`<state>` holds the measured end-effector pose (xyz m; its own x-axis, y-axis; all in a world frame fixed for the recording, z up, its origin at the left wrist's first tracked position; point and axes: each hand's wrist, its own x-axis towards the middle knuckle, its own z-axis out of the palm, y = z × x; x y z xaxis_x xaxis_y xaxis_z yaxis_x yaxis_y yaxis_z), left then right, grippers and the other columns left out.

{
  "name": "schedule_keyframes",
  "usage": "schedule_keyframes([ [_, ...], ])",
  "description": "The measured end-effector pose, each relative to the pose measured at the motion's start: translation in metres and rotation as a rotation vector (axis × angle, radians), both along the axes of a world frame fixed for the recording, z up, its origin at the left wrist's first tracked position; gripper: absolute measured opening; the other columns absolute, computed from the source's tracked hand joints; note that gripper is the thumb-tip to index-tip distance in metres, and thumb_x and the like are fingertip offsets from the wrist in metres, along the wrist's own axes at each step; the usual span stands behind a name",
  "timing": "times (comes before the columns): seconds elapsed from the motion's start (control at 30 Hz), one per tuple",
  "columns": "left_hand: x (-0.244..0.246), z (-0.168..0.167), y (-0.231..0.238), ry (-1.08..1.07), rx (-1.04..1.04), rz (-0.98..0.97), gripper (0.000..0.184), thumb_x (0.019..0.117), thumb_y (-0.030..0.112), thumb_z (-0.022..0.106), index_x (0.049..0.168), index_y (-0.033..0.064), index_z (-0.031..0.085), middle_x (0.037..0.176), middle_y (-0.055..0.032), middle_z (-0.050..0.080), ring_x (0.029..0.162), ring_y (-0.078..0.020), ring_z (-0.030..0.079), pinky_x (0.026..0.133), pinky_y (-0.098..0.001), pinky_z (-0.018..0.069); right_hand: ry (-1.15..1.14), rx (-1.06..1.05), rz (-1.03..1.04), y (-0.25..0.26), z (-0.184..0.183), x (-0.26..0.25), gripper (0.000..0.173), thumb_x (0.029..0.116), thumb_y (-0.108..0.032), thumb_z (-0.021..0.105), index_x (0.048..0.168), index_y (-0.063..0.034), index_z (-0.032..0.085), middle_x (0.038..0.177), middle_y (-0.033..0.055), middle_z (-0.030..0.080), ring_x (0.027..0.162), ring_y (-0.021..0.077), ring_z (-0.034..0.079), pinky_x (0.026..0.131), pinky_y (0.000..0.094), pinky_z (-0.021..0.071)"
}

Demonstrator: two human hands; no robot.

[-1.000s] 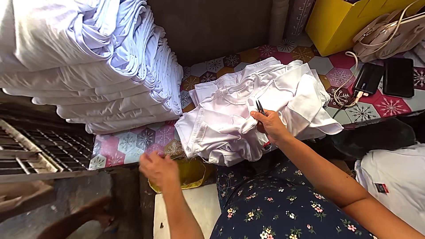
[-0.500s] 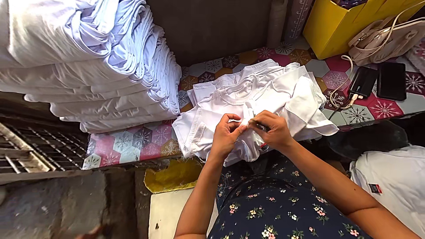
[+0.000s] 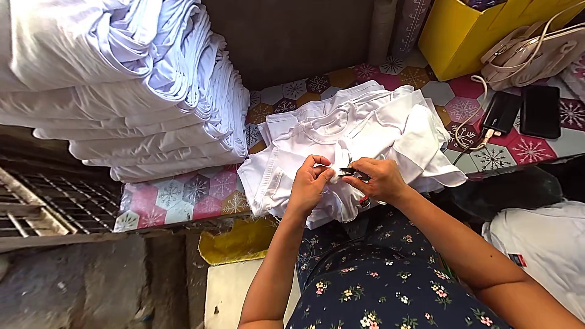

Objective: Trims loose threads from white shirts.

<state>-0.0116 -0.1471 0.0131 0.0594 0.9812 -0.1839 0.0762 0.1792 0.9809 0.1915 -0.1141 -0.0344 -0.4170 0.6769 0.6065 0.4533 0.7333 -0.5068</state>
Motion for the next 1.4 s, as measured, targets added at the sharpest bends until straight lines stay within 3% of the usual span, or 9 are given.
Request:
schedule_keyframes([
  [0.13, -0.001, -0.001, 0.000, 0.016, -0.001, -0.015, 0.014, 0.0997, -0.001, 0.060, 0.111, 0.0073, 0.055, 0.080, 0.0024, 0.069, 0.068, -0.0019, 0.064, 0.067, -0.0191, 0.0529, -0.001, 0.116, 0.033, 0.004, -0.003, -0.001, 0.037, 0.0969, -0.037, 0.065, 0.081, -0.0038, 0.071, 0.059, 0.0039, 0.055, 0.048, 0.0154, 0.052, 0.042, 0.0308, 0.0372],
  [0.53, -0.001, -0.004, 0.003, 0.010, -0.010, -0.017, 0.014, 0.0994, -0.001, 0.060, 0.109, 0.0076, 0.056, 0.080, 0.0028, 0.069, 0.069, -0.0017, 0.064, 0.067, -0.0191, 0.0529, 0.024, 0.132, 0.035, 0.005, -0.008, 0.001, 0.033, 0.0981, -0.029, 0.064, 0.079, -0.0032, 0.072, 0.059, 0.0048, 0.058, 0.050, 0.0157, 0.056, 0.044, 0.0310, 0.0412],
  [0.67, -0.002, -0.007, -0.001, 0.004, 0.001, -0.020, 0.017, 0.0979, -0.002, 0.062, 0.112, 0.0065, 0.056, 0.080, 0.0027, 0.069, 0.071, -0.0015, 0.064, 0.070, -0.0204, 0.0540, 0.083, -0.164, -0.064, 0.048, -0.006, 0.011, 0.030, 0.0949, -0.026, 0.070, 0.096, 0.0044, 0.072, 0.075, 0.0126, 0.066, 0.062, 0.0212, 0.060, 0.057, 0.0397, 0.0513],
  [0.8, -0.001, -0.019, -0.009, 0.089, 0.035, -0.126, 0.033, 0.0898, 0.003, 0.073, 0.118, 0.0014, 0.057, 0.090, -0.0024, 0.072, 0.079, -0.0069, 0.068, 0.076, -0.0262, 0.0578, -0.278, -0.371, -0.061, 0.117, -0.030, 0.017, 0.050, 0.0883, -0.030, 0.080, 0.129, -0.0045, 0.068, 0.128, 0.0174, 0.068, 0.103, 0.0394, 0.070, 0.082, 0.0647, 0.0549],
  [0.87, 0.001, -0.023, -0.014, 0.185, 0.069, -0.142, 0.036, 0.0877, 0.007, 0.075, 0.118, -0.0010, 0.058, 0.095, -0.0040, 0.071, 0.082, -0.0063, 0.067, 0.077, -0.0252, 0.0567, -0.441, -0.424, -0.034, 0.132, -0.041, 0.013, 0.035, 0.0923, -0.021, 0.074, 0.124, -0.0059, 0.070, 0.126, 0.0179, 0.067, 0.102, 0.0419, 0.069, 0.081, 0.0671, 0.0532],
  [1.03, 0.001, -0.028, -0.015, 0.570, 0.206, 0.101, 0.035, 0.0882, 0.012, 0.073, 0.119, -0.0017, 0.063, 0.090, -0.0074, 0.072, 0.074, -0.0125, 0.067, 0.069, -0.0307, 0.0556, -0.196, -0.206, -0.147, 0.123, -0.027, 0.022, 0.017, 0.0913, -0.002, 0.066, 0.106, 0.0010, 0.073, 0.104, 0.0213, 0.071, 0.089, 0.0400, 0.072, 0.073, 0.0617, 0.0563],
  [1.17, -0.024, -0.034, 0.022, 0.771, 0.374, 0.484, 0.024, 0.0864, 0.006, 0.073, 0.105, -0.0066, 0.066, 0.090, -0.0191, 0.067, 0.078, -0.0283, 0.066, 0.072, -0.0461, 0.0557, 0.138, 0.142, -0.384, 0.070, 0.018, 0.062, 0.016, 0.0978, -0.006, 0.064, 0.100, 0.0092, 0.068, 0.097, 0.0232, 0.067, 0.091, 0.0302, 0.067, 0.082, 0.0415, 0.0569],
  [1.3, -0.021, -0.033, 0.051, 0.261, 0.218, 0.641, 0.019, 0.1005, 0.005, 0.057, 0.082, 0.0032, 0.061, 0.061, 0.0027, 0.060, 0.052, -0.0037, 0.056, 0.052, -0.0218, 0.0476, -0.036, 0.085, -0.386, -0.013, -0.022, 0.081, 0.014, 0.0918, -0.002, 0.059, 0.093, 0.0050, 0.070, 0.096, 0.0224, 0.072, 0.080, 0.0337, 0.073, 0.063, 0.0468, 0.0592],
  [1.4, 0.013, -0.021, 0.039, -0.502, -0.074, 0.586, 0.026, 0.1112, 0.014, 0.037, 0.101, 0.0053, 0.059, 0.072, -0.0012, 0.068, 0.059, -0.0068, 0.067, 0.056, -0.0206, 0.0579, -0.145, -0.277, -0.300, -0.045, -0.057, 0.086, 0.021, 0.0916, 0.000, 0.060, 0.107, -0.0002, 0.075, 0.116, 0.0205, 0.073, 0.095, 0.0389, 0.074, 0.072, 0.0589, 0.0594],
])
